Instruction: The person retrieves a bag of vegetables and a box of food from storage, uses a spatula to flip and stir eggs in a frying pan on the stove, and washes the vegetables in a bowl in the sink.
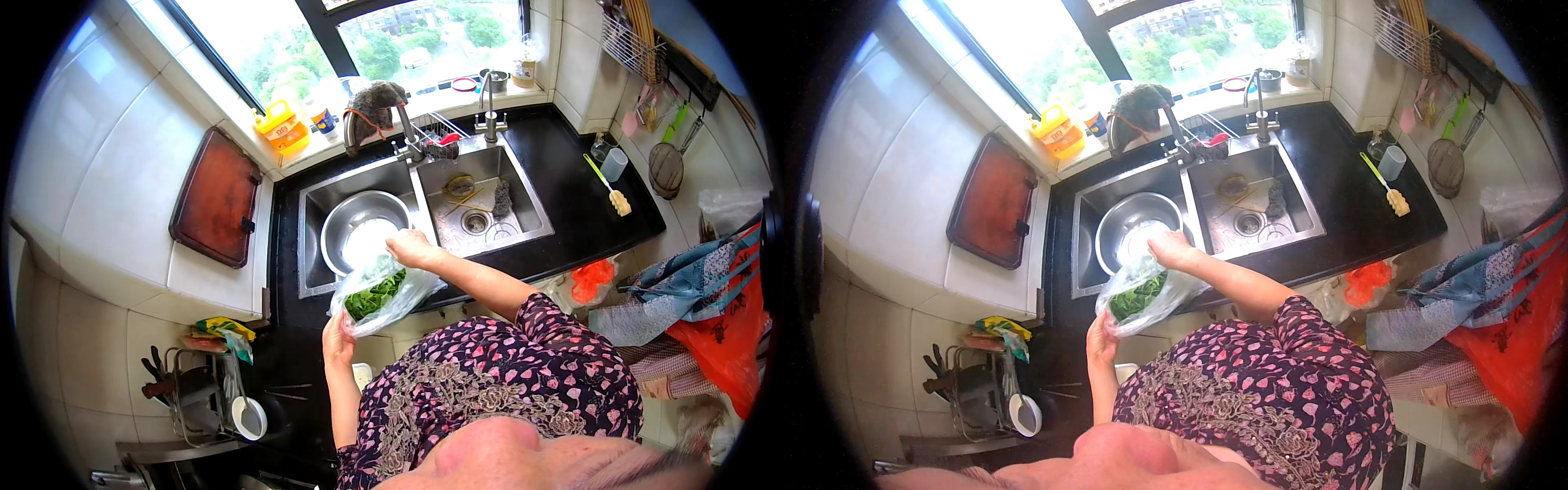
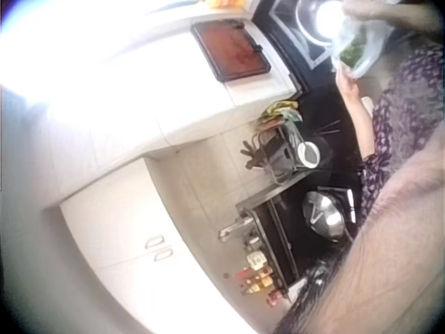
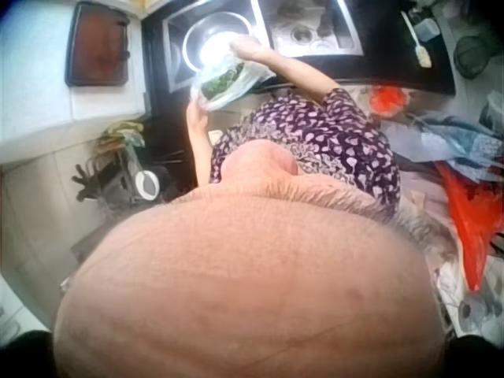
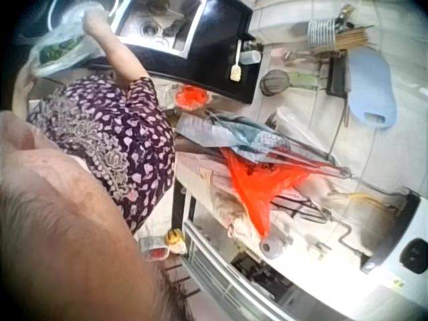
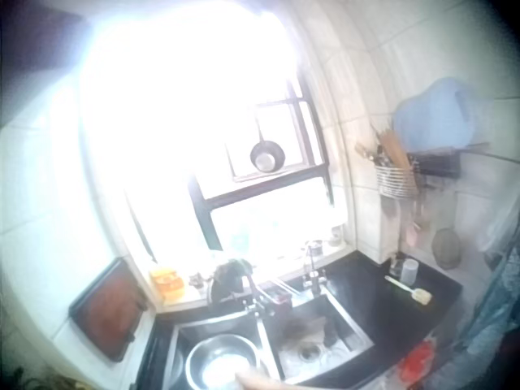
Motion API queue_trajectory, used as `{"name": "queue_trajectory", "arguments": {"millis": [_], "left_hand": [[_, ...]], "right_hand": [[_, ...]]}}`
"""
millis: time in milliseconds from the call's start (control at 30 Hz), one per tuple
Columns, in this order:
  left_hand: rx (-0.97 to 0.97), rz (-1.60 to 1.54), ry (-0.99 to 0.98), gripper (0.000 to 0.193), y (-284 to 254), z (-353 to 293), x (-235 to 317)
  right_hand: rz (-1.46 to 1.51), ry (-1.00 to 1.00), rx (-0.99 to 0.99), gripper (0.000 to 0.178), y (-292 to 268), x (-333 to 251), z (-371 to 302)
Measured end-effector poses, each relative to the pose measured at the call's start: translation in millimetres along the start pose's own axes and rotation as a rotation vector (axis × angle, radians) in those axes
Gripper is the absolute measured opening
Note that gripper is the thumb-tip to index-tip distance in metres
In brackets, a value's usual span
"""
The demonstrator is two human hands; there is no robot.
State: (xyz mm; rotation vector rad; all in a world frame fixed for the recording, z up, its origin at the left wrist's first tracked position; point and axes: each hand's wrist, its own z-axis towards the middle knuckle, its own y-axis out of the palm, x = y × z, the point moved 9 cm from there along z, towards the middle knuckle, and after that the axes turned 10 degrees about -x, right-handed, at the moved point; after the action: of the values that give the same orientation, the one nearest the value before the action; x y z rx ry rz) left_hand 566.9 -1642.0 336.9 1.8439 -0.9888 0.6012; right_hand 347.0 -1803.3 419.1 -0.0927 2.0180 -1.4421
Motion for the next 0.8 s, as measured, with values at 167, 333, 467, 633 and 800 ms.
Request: {"name": "queue_trajectory", "arguments": {"millis": [167, 333, 467, 633, 800], "left_hand": [[0.509, 0.996, 0.637, 0.043, 13.2, -51.4, 72.0], [0.157, 1.415, 0.744, 0.032, 109.8, -39.7, 106.8], [0.194, 1.83, 0.522, 0.037, 130.2, -9.8, 84.0], [0.2, 1.765, 0.506, 0.026, 102.7, 20.1, 77.0], [0.178, 1.143, 0.475, 0.02, 65.3, 35.8, 97.6]], "right_hand": [[0.757, -0.015, -0.067, 0.024, 16.5, 12.8, 14.1], [1.348, 0.151, -0.363, 0.019, 54.8, 12.9, 33.0], [1.319, 0.159, -0.455, 0.021, 56.1, 12.2, 43.0], [0.468, -0.064, 0.058, 0.036, 0.8, 17.9, 25.4], [0.08, -0.635, 0.287, 0.047, -80.7, -116.2, -68.3]]}}
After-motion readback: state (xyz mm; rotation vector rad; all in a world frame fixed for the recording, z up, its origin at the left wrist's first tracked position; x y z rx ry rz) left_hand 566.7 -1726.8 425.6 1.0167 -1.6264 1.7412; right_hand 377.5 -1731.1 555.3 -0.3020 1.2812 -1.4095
